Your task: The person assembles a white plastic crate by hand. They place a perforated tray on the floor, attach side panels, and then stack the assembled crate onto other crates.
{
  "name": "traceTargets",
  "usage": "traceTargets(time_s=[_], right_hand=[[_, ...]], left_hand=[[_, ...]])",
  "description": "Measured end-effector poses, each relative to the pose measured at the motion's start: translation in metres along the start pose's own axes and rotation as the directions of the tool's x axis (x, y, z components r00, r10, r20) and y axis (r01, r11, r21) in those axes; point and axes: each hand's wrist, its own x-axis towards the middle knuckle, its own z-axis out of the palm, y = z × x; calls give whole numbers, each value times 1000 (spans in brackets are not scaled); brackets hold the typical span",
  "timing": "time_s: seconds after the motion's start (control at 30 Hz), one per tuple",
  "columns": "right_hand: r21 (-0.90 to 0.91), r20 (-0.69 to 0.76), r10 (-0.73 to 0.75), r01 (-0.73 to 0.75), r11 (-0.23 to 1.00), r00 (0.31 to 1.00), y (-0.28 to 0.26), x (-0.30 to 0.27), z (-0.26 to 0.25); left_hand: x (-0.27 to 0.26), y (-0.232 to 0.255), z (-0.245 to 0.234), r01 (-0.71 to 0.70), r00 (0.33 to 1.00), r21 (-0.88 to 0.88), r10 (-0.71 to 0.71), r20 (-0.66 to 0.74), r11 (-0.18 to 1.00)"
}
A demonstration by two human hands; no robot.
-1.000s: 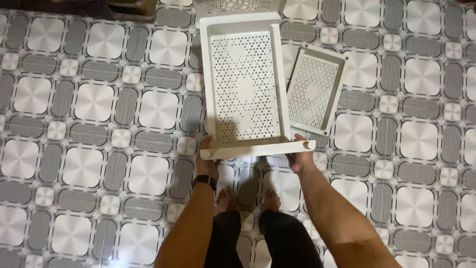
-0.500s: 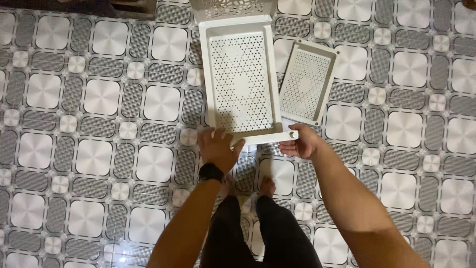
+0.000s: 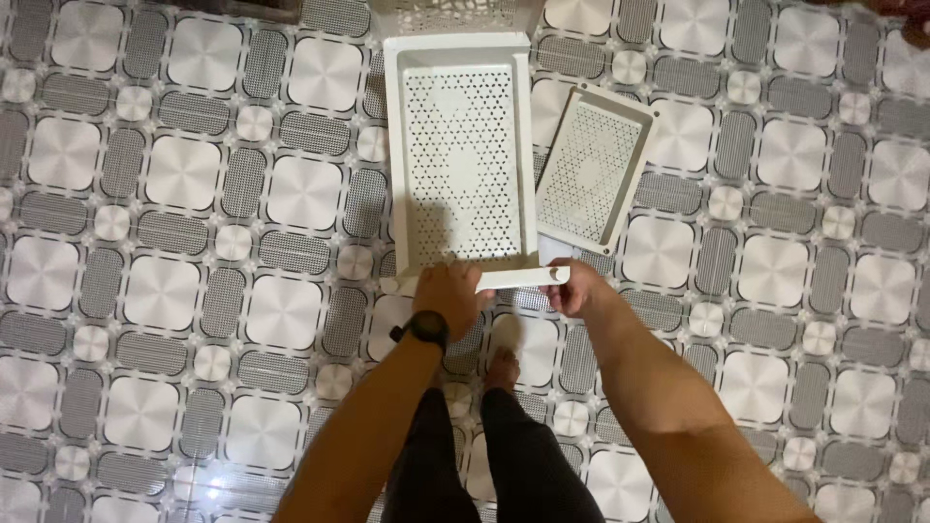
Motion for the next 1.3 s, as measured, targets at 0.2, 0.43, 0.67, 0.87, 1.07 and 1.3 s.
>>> traceTargets(time_s=[0.2,0.43,0.67,0.87,1.07,1.3], right_hand=[[-177,-87,-162,144,974,983,0,-37,15],[140,-102,-763,768,624,639,49,-13,20],[653,-103,-868,691,309,486,68,74,0],[544,-281,-816,785,298,505,55,66,0],[-799,-278,-940,591,111,-199,96,-52,64],[-916,44,-953,369,-159,-301,94,-126,143]], left_hand=[[2,1,-5,1,1000,76,-3,24,997],[18,-5,-23,9,969,-32,-1,246,999],[13,-3,-20,-56,989,-56,63,135,997],[20,-6,-14,-98,982,-4,97,164,995],[16,-12,-1,-251,938,113,270,-217,962],[2,-59,-31,-115,993,167,109,41,979]])
